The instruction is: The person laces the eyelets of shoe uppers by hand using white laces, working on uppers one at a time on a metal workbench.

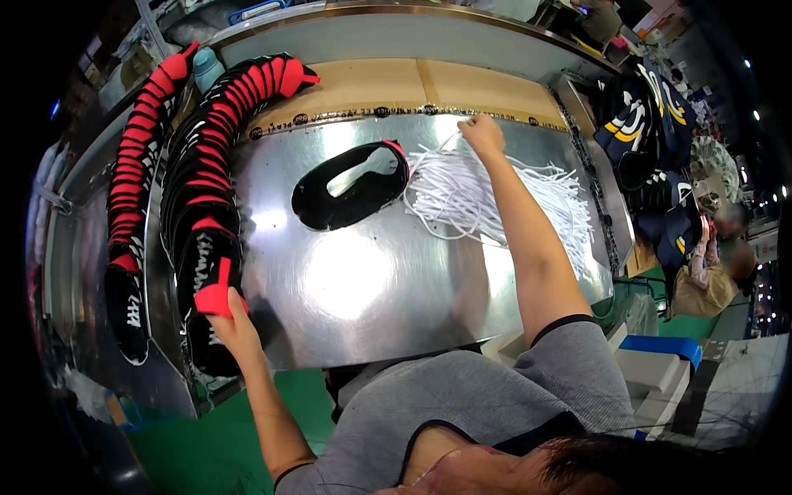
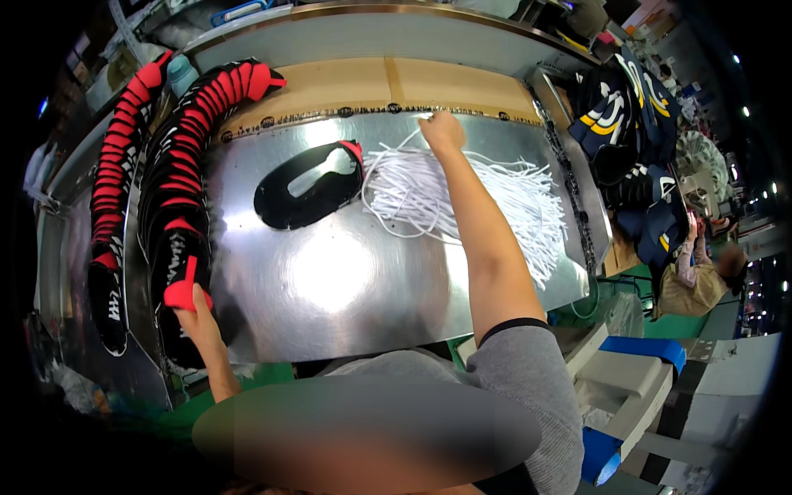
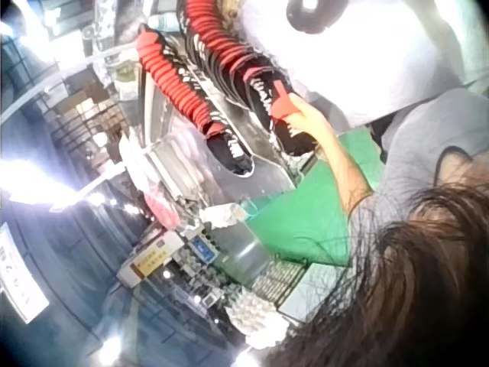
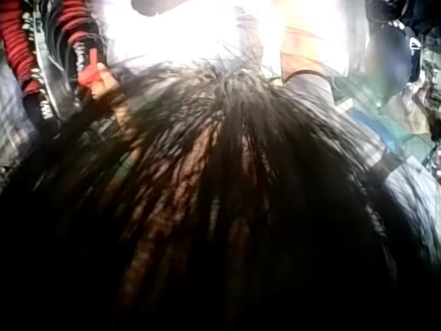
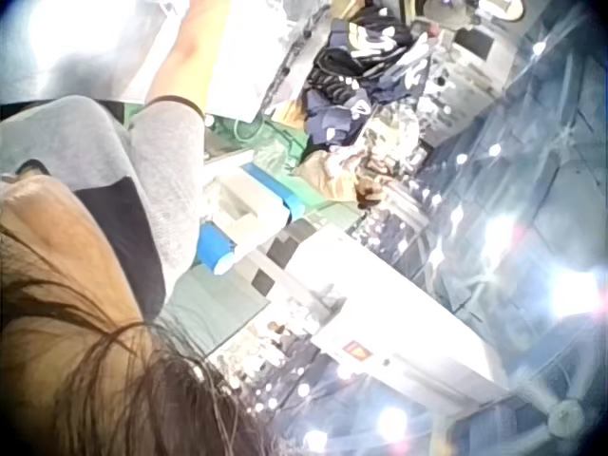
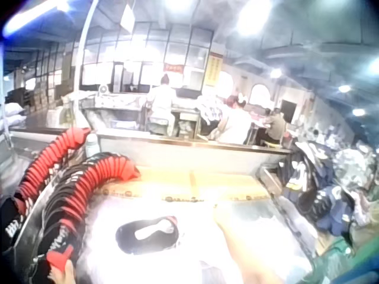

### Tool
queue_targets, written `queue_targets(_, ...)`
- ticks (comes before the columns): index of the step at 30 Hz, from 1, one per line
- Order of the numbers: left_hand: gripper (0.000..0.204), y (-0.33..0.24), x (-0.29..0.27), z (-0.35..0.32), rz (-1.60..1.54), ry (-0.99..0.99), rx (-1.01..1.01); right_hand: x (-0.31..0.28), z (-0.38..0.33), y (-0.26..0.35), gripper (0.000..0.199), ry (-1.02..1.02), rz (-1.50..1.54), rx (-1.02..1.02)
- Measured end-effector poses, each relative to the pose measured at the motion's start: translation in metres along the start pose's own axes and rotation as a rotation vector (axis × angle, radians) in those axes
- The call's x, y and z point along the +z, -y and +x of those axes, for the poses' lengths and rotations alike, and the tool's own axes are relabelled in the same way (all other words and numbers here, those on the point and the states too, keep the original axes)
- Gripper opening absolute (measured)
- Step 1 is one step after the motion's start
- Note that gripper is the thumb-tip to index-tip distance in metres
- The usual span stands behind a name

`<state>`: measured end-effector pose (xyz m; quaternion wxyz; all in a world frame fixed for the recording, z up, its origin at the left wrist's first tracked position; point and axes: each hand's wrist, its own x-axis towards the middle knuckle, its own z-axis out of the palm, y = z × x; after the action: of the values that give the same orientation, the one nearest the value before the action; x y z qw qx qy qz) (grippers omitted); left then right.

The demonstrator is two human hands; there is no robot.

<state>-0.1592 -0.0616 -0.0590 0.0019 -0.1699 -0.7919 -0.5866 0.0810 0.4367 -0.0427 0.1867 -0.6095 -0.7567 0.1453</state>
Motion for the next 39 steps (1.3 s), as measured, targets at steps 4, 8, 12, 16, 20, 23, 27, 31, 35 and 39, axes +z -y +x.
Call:
queue_targets(4, 0.054, 0.049, 0.049, 0.073, 0.252, -0.129, 0.224, -0.001, 0.020, -0.008, 0.057, 0.143, -0.094, 0.110)
queue_targets(8, 0.057, 0.022, 0.084, 0.120, 0.463, -0.134, 0.428, 0.035, 0.029, 0.006, 0.051, 0.113, -0.107, 0.083)
queue_targets(12, 0.056, 0.023, 0.076, 0.106, 0.544, -0.036, 0.386, 0.061, 0.031, 0.008, 0.035, 0.041, 0.136, -0.115)
queue_targets(16, 0.050, -0.013, 0.078, 0.020, 0.275, 0.064, 0.426, 0.035, 0.028, -0.013, 0.017, 0.158, 0.794, -0.103)
queue_targets(20, 0.055, -0.025, 0.128, 0.000, 0.186, 0.233, 0.264, -0.082, -0.034, 0.058, 0.010, 0.239, 1.205, -0.286)
queue_targets(23, 0.055, -0.024, 0.159, 0.034, 0.253, 0.250, 0.259, -0.174, -0.092, 0.080, 0.012, 0.142, 1.379, -0.590)
queue_targets(27, 0.031, -0.015, 0.166, 0.051, 0.081, 0.232, 0.204, -0.291, -0.156, 0.037, 0.016, 0.018, 1.583, -0.895)
queue_targets(31, 0.015, -0.077, 0.114, 0.027, -0.085, -0.010, 0.477, -0.335, -0.192, -0.025, 0.014, 0.048, 1.892, -0.890)
queue_targets(35, 0.032, -0.128, 0.082, -0.058, 0.200, 0.128, 1.004, -0.333, -0.216, -0.061, 0.012, 0.213, 2.093, -0.849)
queue_targets(39, 0.039, -0.095, 0.104, -0.145, 0.488, 0.673, 0.899, -0.320, -0.226, -0.061, 0.011, 0.302, 2.146, -0.781)
